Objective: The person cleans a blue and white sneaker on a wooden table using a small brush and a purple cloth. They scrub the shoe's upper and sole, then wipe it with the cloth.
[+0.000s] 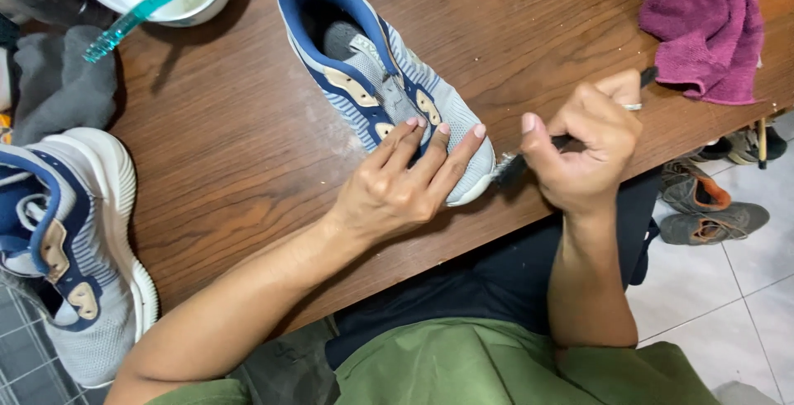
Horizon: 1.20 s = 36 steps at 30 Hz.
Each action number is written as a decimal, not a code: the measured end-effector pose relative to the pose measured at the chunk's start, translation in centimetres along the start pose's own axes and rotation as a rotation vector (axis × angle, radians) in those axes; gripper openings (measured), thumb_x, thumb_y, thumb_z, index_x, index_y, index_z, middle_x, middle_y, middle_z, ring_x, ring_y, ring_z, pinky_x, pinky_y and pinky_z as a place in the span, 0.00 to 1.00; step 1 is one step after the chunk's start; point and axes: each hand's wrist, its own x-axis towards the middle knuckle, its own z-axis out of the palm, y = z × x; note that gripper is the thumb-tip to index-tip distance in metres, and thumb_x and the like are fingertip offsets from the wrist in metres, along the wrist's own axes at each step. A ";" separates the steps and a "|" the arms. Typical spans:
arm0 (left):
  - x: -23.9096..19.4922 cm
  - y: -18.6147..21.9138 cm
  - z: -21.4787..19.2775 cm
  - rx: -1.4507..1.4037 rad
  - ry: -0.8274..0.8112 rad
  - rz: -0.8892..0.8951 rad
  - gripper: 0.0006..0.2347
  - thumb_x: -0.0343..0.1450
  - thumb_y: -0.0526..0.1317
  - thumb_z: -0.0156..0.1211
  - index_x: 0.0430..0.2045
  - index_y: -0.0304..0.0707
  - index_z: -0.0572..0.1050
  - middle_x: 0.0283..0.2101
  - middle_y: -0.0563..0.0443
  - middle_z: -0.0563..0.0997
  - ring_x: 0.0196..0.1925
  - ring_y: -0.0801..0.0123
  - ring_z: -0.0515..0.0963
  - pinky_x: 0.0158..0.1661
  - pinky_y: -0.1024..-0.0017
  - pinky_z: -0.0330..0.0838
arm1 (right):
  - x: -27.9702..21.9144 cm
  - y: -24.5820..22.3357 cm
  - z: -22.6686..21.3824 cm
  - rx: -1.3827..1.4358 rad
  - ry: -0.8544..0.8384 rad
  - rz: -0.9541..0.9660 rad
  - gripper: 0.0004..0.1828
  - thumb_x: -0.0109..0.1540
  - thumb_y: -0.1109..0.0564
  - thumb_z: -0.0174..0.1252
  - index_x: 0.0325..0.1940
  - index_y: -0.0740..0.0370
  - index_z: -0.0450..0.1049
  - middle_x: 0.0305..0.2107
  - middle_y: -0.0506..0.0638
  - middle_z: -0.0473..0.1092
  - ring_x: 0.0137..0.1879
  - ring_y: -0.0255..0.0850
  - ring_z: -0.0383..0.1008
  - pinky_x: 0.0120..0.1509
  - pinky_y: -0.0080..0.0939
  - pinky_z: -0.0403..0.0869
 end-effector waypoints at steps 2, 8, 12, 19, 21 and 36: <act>0.2 0.0 0.1 0.011 0.007 0.008 0.13 0.77 0.32 0.48 0.47 0.43 0.82 0.34 0.46 0.85 0.35 0.59 0.87 0.50 0.63 0.82 | 0.3 -0.6 0.1 -0.018 -0.006 0.021 0.26 0.67 0.57 0.64 0.16 0.60 0.64 0.15 0.53 0.55 0.28 0.55 0.61 0.50 0.54 0.61; 0.2 0.1 -0.4 0.054 -0.065 0.062 0.13 0.77 0.33 0.49 0.48 0.45 0.82 0.36 0.46 0.85 0.37 0.58 0.88 0.52 0.63 0.81 | -0.4 -0.1 -0.3 -0.051 -0.010 -0.011 0.27 0.67 0.56 0.66 0.15 0.59 0.64 0.16 0.53 0.56 0.31 0.56 0.59 0.51 0.53 0.63; 0.2 0.6 -0.2 0.070 -0.097 0.059 0.12 0.77 0.33 0.51 0.49 0.45 0.81 0.38 0.44 0.85 0.36 0.57 0.87 0.52 0.61 0.81 | -0.9 -1.2 0.0 -0.072 -0.019 -0.025 0.26 0.65 0.56 0.65 0.15 0.58 0.63 0.14 0.53 0.54 0.28 0.57 0.59 0.50 0.56 0.63; 0.1 0.6 -0.1 0.080 -0.106 0.070 0.12 0.77 0.33 0.51 0.49 0.44 0.81 0.38 0.44 0.84 0.36 0.57 0.87 0.52 0.61 0.81 | -1.3 -1.5 0.8 -0.072 -0.008 -0.062 0.26 0.62 0.53 0.68 0.14 0.54 0.64 0.14 0.49 0.54 0.29 0.53 0.63 0.49 0.52 0.64; 0.0 0.6 0.1 0.076 -0.107 0.079 0.12 0.77 0.32 0.51 0.50 0.43 0.81 0.38 0.44 0.84 0.36 0.57 0.87 0.52 0.60 0.81 | -1.3 -0.2 -0.1 -0.086 -0.010 -0.068 0.26 0.64 0.54 0.66 0.15 0.56 0.64 0.15 0.51 0.53 0.30 0.56 0.63 0.50 0.54 0.64; 0.2 0.8 0.1 0.048 -0.093 0.077 0.12 0.77 0.31 0.49 0.49 0.40 0.81 0.38 0.40 0.82 0.35 0.53 0.85 0.52 0.59 0.80 | -0.8 -1.8 0.4 -0.118 -0.030 -0.083 0.26 0.63 0.55 0.66 0.15 0.56 0.62 0.15 0.51 0.53 0.29 0.55 0.63 0.50 0.55 0.64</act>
